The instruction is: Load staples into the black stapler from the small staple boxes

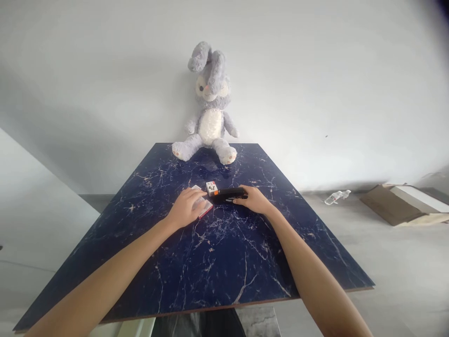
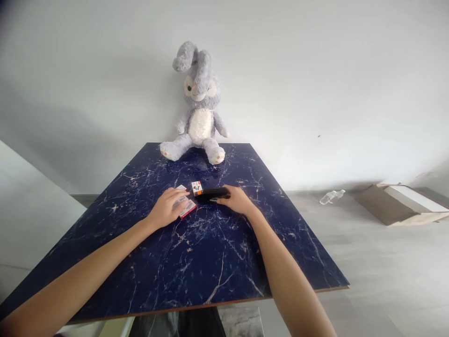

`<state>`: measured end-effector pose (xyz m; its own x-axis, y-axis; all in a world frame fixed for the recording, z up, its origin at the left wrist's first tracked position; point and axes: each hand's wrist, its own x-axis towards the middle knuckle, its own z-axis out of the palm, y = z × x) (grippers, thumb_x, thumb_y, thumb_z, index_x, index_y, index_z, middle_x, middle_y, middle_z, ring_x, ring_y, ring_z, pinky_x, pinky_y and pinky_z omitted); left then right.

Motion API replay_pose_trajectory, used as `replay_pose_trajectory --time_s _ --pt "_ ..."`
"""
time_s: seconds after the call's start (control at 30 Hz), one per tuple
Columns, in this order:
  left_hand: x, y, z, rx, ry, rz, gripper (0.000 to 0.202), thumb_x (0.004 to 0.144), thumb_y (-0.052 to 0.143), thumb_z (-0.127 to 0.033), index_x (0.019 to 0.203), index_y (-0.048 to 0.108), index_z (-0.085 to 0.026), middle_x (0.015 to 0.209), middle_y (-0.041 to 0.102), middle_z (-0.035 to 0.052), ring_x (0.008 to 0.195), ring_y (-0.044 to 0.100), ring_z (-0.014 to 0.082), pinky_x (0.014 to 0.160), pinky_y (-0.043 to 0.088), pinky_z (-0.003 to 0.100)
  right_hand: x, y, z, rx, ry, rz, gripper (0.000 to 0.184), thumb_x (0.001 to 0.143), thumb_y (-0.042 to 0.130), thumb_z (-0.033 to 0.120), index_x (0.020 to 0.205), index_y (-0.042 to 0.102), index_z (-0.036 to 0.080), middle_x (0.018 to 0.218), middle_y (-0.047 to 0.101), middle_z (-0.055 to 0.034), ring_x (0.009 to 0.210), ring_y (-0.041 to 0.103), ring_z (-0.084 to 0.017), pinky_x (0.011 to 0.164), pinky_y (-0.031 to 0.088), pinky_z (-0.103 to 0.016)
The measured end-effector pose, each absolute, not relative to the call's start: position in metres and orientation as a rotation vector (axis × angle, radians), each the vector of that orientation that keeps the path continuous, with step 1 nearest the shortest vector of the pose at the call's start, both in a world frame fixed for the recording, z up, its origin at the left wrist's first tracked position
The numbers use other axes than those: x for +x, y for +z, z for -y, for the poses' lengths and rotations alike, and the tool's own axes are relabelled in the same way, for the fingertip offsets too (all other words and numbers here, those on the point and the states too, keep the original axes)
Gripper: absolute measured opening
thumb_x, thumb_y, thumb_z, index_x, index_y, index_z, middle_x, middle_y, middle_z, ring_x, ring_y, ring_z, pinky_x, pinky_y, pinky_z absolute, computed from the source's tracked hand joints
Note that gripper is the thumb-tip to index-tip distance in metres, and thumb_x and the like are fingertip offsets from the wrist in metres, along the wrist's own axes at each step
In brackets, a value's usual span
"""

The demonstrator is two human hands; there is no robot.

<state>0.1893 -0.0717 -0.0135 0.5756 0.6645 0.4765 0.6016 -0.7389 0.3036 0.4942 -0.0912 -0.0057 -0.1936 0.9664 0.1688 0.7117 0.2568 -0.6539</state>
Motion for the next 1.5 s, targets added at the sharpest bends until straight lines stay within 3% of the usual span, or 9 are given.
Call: replay_pose_trajectory --time_s 0.13,0.23,0.5,0.83,0.97,1.13,1.37,1.5 --pt "0.189 -0.018 0.062 2.636 0.881 -1.335 0.035 0.099 0.041 -0.033 0.117 0.068 -0.021 0.119 0.068 0.0085 0.108 0.058 0.0277 0.096 0.045 0.048 0.489 -0.007 0.093 -1.512 0.607 1.963 0.028 0.076 0.073 0.042 0.093 0.066 0.021 0.088 0.071 -0.0007 0.077 0.064 -0.020 0.066 0.043 -0.029" --pt "0.189 -0.019 0.061 2.688 0.822 -1.221 0.032 0.097 0.044 -0.033 0.111 0.071 -0.021 0.119 0.068 0.0082 0.108 0.058 0.0271 0.096 0.046 0.046 0.485 -0.006 0.094 -1.518 0.605 1.951 0.027 0.076 0.073 0.042 0.092 0.066 0.021 0.085 0.071 -0.0003 0.075 0.064 -0.019 0.066 0.043 -0.029" --pt "0.190 -0.010 0.074 2.702 0.882 -1.029 0.042 0.095 0.049 -0.034 0.134 0.057 -0.022 0.125 0.064 0.0089 0.114 0.057 0.0262 0.098 0.047 0.044 0.480 -0.009 0.094 -1.486 0.666 1.940 0.028 0.079 0.072 0.040 0.098 0.068 0.021 0.090 0.072 -0.0018 0.077 0.065 -0.020 0.069 0.046 -0.030" --pt "0.190 -0.015 0.065 2.759 0.892 -0.977 0.037 0.097 0.045 -0.026 0.127 0.067 -0.027 0.126 0.065 0.0072 0.111 0.058 0.0262 0.096 0.048 0.047 0.477 0.000 0.099 -1.478 0.618 1.970 0.035 0.078 0.073 0.029 0.112 0.064 0.025 0.099 0.072 -0.0016 0.087 0.066 -0.020 0.077 0.049 -0.031" --pt "0.194 -0.013 0.066 2.767 0.904 -0.956 0.036 0.098 0.043 -0.024 0.123 0.069 -0.024 0.121 0.067 0.0075 0.110 0.057 0.0256 0.095 0.048 0.045 0.486 0.005 0.101 -1.519 0.641 2.032 0.025 0.078 0.072 0.028 0.101 0.068 0.023 0.091 0.072 -0.0005 0.080 0.065 -0.019 0.072 0.048 -0.030" --pt "0.197 -0.008 0.067 2.783 0.885 -0.953 0.035 0.098 0.042 -0.025 0.118 0.070 -0.022 0.116 0.068 0.0077 0.108 0.057 0.0254 0.092 0.048 0.044 0.485 0.005 0.100 -1.537 0.601 2.021 0.014 0.078 0.070 0.032 0.088 0.068 0.022 0.085 0.072 0.0002 0.077 0.064 -0.019 0.072 0.049 -0.030" --pt "0.172 -0.012 0.069 2.713 0.939 -1.116 0.033 0.098 0.043 -0.030 0.118 0.068 -0.023 0.115 0.067 0.0080 0.105 0.058 0.0253 0.095 0.046 0.044 0.529 0.016 0.104 -1.716 0.537 1.983 0.025 0.076 0.067 0.022 0.101 0.072 0.025 0.093 0.075 -0.0034 0.083 0.069 -0.022 0.080 0.052 -0.035" --pt "0.153 -0.009 0.081 2.649 0.788 -1.269 0.036 0.096 0.045 -0.040 0.118 0.067 -0.020 0.106 0.068 0.0096 0.097 0.061 0.0254 0.083 0.048 0.039 0.539 0.021 0.105 -1.665 0.302 1.841 0.025 0.077 0.057 0.019 0.098 0.070 0.021 0.092 0.074 -0.0046 0.083 0.068 -0.022 0.080 0.053 -0.035"
